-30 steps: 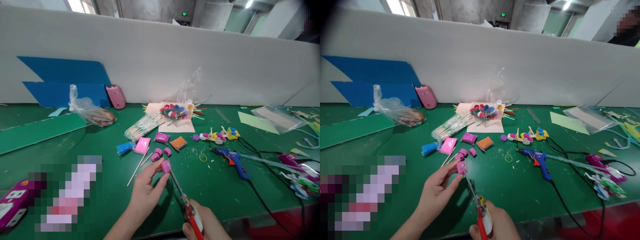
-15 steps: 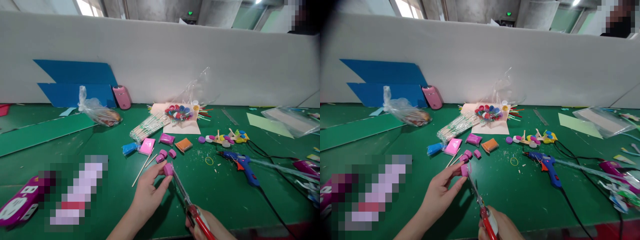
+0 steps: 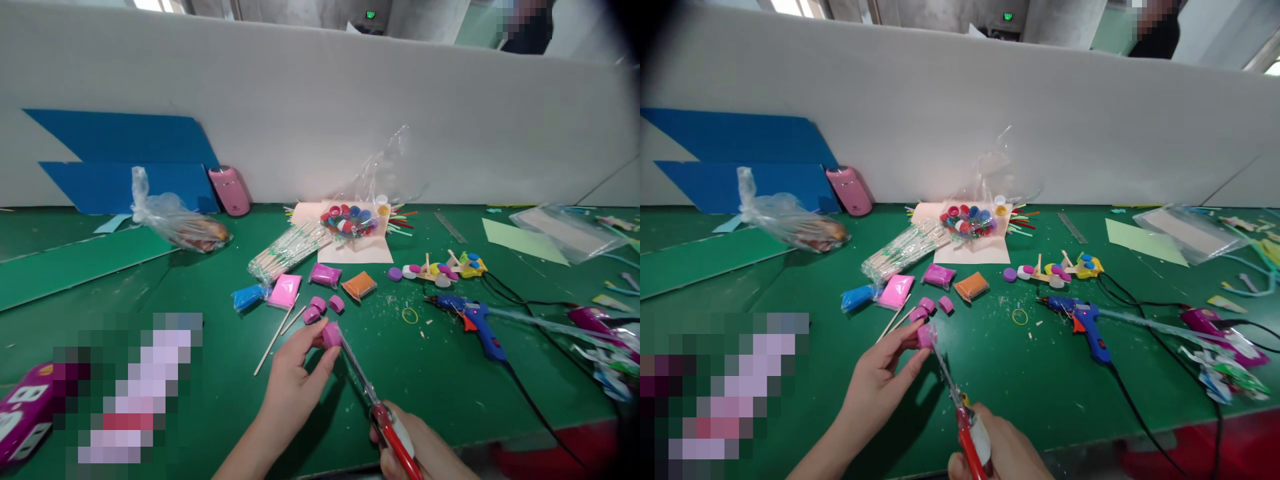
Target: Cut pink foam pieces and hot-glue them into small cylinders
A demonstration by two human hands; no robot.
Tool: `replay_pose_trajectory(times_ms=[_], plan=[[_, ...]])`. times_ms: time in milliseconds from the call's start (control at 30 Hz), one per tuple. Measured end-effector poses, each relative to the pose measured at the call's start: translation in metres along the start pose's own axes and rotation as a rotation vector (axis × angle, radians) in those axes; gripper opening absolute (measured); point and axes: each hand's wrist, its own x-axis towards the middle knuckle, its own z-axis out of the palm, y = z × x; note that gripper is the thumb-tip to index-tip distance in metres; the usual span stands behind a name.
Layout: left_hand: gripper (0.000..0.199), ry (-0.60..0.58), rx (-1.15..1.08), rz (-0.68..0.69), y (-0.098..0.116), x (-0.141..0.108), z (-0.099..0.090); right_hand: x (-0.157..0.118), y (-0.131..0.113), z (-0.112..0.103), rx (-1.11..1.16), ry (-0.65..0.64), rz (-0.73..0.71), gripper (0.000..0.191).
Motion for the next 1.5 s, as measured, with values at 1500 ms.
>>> replay_pose_trajectory(times_ms=[1500], plan=[[0.032,0.051,-0.205,0.019,-0.001,-0.010,0.011,-0.002,0.008,0.006,-0.129,0.014,-0.016,0.005]])
